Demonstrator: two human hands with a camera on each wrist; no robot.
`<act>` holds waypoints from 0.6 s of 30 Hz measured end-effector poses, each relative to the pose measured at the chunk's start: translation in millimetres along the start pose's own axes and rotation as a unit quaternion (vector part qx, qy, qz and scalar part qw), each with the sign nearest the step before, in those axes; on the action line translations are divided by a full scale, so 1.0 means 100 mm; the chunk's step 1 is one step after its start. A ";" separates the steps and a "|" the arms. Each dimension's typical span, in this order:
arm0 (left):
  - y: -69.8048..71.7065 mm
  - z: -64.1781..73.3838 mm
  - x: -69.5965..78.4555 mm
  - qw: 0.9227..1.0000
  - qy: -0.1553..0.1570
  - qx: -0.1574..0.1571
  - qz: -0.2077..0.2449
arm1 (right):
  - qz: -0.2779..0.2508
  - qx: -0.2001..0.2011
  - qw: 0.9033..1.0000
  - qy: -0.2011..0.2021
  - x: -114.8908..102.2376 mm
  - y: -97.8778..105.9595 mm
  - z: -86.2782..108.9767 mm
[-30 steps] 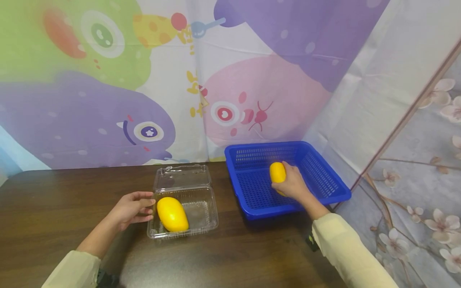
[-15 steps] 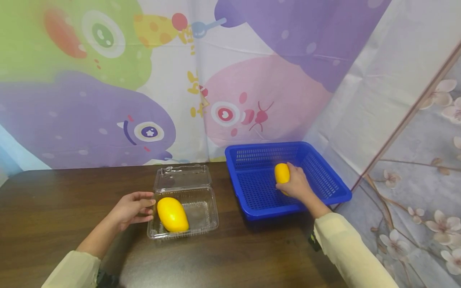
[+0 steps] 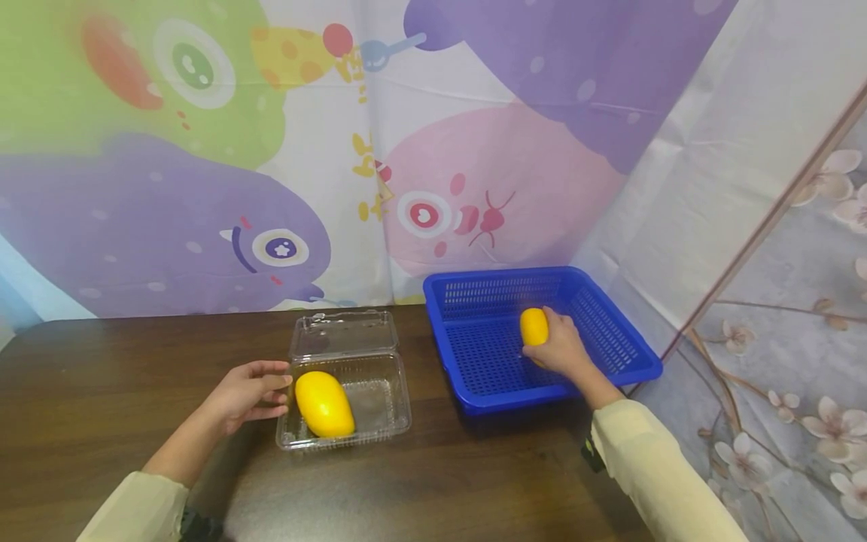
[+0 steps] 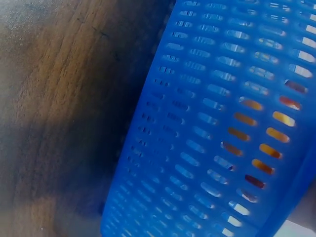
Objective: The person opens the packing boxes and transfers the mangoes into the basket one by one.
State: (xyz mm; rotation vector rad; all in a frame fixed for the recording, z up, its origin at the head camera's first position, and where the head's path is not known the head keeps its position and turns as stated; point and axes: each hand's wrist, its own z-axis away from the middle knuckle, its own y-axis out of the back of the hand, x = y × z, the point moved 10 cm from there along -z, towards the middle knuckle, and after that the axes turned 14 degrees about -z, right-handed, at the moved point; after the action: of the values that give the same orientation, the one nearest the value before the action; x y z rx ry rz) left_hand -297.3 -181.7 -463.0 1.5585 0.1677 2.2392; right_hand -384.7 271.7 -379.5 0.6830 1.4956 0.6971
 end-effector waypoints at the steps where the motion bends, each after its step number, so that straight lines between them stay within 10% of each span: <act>1: 0.00 0.00 0.00 1.000 0.001 0.000 0.000 | 0.000 0.000 1.000 0.000 0.01 0.00 0.00; 18: 0.00 -0.01 -0.01 1.000 0.003 -0.002 0.000 | 0.007 0.004 1.000 0.000 0.10 0.04 -0.03</act>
State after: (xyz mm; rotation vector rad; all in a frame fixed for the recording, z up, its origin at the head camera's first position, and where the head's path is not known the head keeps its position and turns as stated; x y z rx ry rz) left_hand -297.7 -182.5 -463.9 1.5495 0.1644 2.2435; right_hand -388.0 281.9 -382.7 0.7009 1.4960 0.7022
